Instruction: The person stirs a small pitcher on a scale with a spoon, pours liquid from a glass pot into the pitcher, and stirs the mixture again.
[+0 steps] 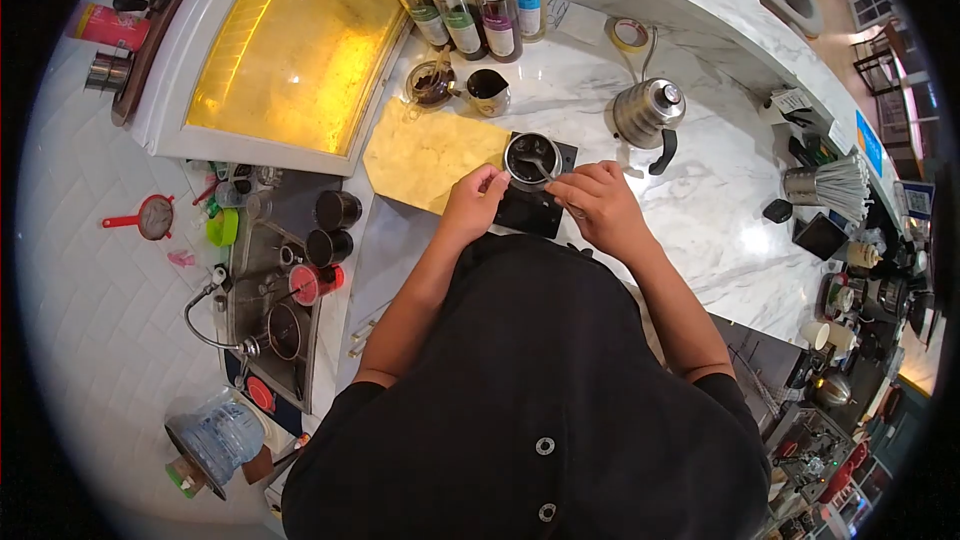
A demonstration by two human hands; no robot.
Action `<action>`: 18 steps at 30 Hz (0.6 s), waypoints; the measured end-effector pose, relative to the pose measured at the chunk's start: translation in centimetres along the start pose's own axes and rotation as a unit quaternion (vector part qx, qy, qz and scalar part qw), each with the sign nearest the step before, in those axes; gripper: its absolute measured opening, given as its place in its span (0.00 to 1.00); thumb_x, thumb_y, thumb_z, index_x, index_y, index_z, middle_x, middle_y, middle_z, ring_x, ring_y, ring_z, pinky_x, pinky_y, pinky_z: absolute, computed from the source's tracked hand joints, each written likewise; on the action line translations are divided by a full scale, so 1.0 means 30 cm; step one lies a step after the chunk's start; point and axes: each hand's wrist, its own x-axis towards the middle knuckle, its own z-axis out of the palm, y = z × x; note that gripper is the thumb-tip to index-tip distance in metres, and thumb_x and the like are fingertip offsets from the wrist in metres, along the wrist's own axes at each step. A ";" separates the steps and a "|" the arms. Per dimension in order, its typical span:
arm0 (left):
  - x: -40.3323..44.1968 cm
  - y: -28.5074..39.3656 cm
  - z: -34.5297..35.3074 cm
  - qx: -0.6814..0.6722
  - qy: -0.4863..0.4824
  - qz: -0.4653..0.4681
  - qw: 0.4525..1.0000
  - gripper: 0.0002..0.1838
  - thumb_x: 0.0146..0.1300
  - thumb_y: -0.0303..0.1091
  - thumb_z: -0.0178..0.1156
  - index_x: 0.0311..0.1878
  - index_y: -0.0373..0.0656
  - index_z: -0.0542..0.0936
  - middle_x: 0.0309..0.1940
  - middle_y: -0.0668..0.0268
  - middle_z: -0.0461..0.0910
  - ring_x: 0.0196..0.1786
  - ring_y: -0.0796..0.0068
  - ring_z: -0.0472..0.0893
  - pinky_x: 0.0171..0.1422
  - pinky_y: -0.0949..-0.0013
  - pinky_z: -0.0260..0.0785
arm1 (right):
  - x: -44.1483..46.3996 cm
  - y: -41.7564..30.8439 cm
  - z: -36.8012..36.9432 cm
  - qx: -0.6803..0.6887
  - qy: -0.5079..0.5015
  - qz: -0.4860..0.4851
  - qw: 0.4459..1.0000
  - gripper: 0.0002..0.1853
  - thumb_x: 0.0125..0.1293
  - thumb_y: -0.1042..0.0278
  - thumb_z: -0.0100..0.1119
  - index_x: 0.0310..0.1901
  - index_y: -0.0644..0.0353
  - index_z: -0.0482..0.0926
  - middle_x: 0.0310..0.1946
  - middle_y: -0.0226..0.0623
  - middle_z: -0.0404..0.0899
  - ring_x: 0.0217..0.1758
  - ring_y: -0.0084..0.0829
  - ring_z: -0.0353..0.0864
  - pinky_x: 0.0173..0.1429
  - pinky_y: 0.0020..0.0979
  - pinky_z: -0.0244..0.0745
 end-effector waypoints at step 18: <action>0.010 -0.012 -0.007 -0.004 -0.009 0.005 1.000 0.16 0.75 0.41 0.61 0.38 0.36 0.79 0.24 0.70 0.74 0.29 0.81 0.69 0.36 0.70 0.65 | -0.022 -0.012 0.017 -0.015 0.024 0.016 0.999 0.14 0.63 0.69 0.70 0.51 0.52 0.84 0.47 0.27 0.86 0.48 0.32 0.81 0.52 0.38 0.68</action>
